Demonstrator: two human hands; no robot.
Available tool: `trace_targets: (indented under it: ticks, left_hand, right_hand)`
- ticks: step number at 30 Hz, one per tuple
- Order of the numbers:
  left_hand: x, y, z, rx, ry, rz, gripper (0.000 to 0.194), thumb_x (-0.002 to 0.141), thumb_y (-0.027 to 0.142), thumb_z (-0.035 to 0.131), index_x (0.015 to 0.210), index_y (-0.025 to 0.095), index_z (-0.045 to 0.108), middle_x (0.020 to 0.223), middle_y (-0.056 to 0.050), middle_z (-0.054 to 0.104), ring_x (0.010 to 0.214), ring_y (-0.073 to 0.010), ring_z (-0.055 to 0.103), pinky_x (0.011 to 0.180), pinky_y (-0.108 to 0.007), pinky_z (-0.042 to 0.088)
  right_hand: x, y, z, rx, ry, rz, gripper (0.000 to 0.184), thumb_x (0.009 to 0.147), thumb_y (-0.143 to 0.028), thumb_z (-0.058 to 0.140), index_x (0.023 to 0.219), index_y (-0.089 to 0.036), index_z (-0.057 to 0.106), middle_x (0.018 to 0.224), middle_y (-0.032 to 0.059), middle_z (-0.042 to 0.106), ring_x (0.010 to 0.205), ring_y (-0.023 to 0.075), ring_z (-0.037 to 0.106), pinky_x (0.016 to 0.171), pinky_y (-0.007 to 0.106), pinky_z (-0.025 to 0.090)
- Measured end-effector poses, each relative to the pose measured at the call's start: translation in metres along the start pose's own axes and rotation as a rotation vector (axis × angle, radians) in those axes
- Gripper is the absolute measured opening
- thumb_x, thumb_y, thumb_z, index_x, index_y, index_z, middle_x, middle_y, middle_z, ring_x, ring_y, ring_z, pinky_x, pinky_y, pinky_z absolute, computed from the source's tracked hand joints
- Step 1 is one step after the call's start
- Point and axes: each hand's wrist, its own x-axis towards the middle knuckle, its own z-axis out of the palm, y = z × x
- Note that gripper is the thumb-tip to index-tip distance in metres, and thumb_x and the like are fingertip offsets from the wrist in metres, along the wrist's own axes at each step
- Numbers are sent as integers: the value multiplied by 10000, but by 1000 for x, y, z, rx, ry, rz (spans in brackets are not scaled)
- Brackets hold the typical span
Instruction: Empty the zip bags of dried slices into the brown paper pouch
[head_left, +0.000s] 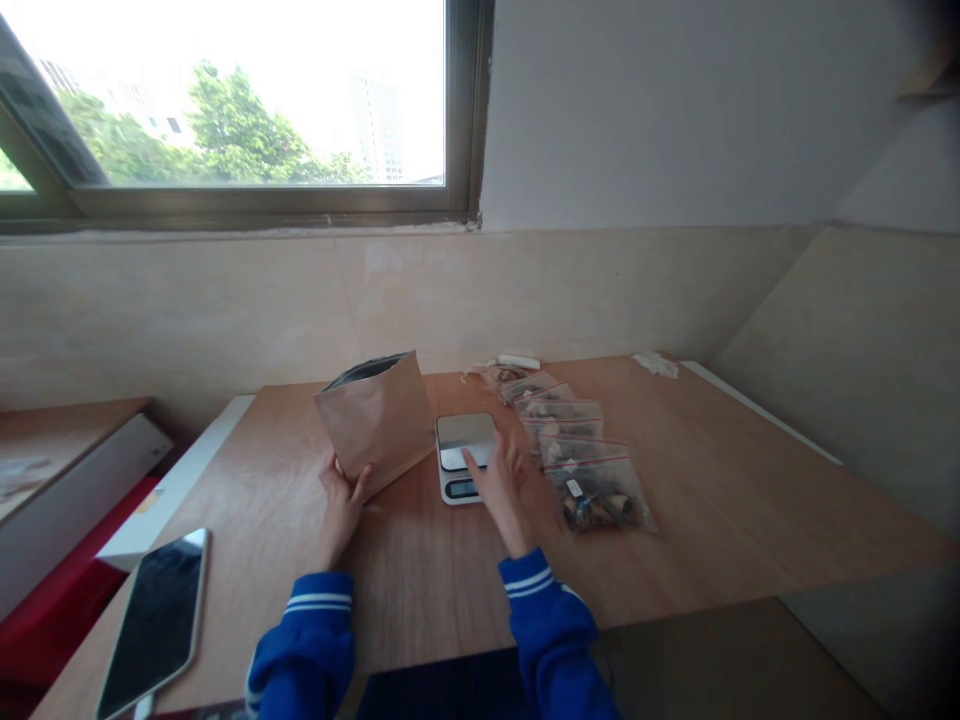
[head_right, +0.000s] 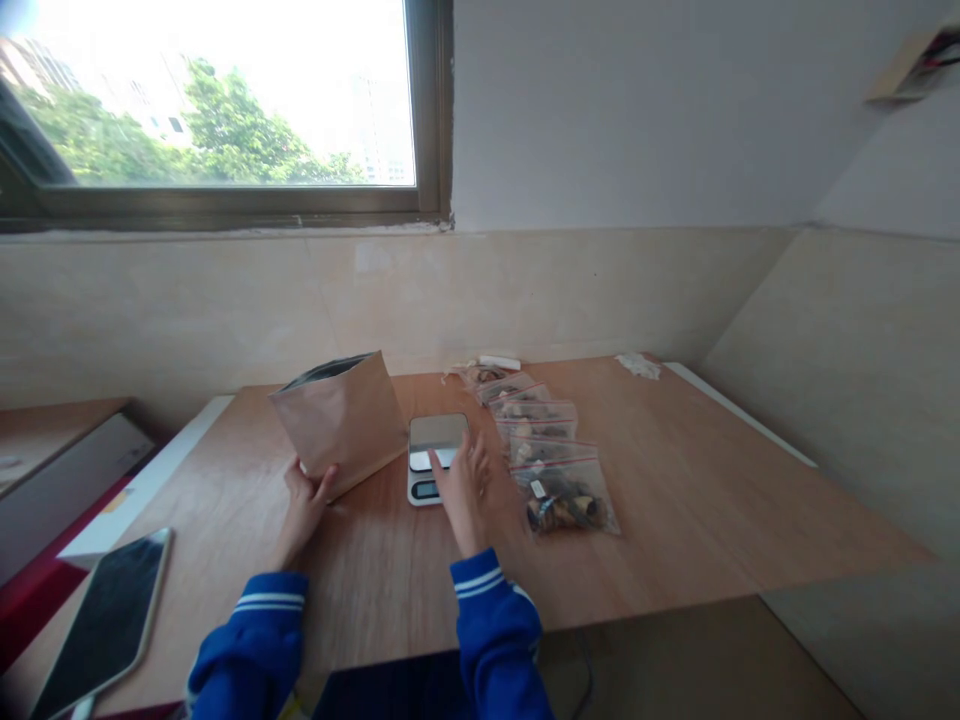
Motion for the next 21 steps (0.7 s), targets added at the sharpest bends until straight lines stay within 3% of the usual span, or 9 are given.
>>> trace_targets:
  ticks: [2, 5, 8, 10, 16, 19, 21]
  left_hand:
    - [-1, 0, -1, -5, -16, 25, 763, 850, 530, 554, 1450, 151, 271, 1418, -160, 336, 1395, -311, 280, 1175, -511, 231]
    - [-4, 1, -1, -29, -10, 63, 768, 859, 503, 564, 1472, 173, 239, 1464, -155, 306, 1419, -291, 260, 1192, -483, 205]
    - [-9, -1, 1, -77, -5, 88, 821, 863, 483, 570, 1497, 173, 152, 1517, -164, 242, 1445, -273, 230, 1209, -460, 157]
    - [-16, -4, 1, -106, -1, 72, 858, 853, 485, 582, 1503, 174, 116, 1541, -176, 191, 1450, -285, 226, 1206, -472, 160]
    - [-49, -4, -9, -84, -33, -40, 911, 811, 488, 614, 1507, 176, 116, 1549, -205, 120, 1421, -365, 279, 1163, -529, 263]
    - [-66, 9, -15, -86, -25, -64, 872, 815, 479, 601, 1496, 185, 143, 1538, -188, 148, 1430, -347, 268, 1176, -511, 244]
    - [-74, 28, -18, -124, 10, -116, 863, 805, 477, 615, 1485, 193, 165, 1539, -181, 151, 1434, -348, 258, 1175, -513, 247]
  right_hand:
    - [0, 31, -24, 96, 106, -174, 372, 937, -369, 400, 1110, -159, 653, 1280, 182, 570, 1196, 318, 503, 998, 496, 372]
    - [7, 88, -62, 77, 222, -314, 351, 873, -159, 362, 1039, -191, 670, 1148, 125, 631, 1113, 258, 538, 986, 447, 374]
    - [15, 132, -87, -135, 165, -329, 392, 818, -106, 386, 1076, -199, 667, 1222, 115, 612, 1124, 281, 509, 945, 455, 374]
    - [20, 149, -96, -244, 80, -345, 365, 832, -134, 412, 1076, -224, 669, 1192, 94, 635, 1114, 291, 512, 935, 466, 360]
    - [30, 155, -105, -341, -47, -320, 262, 859, -231, 492, 1037, -251, 684, 1053, 76, 662, 1004, 277, 562, 922, 477, 345]
    - [31, 145, -108, -325, -114, -317, 279, 873, -235, 479, 1048, -267, 694, 1115, 84, 635, 1044, 292, 556, 926, 507, 361]
    - [28, 129, -116, -235, -80, -324, 286, 892, -255, 461, 1062, -242, 690, 1192, 107, 604, 1104, 304, 544, 946, 528, 377]
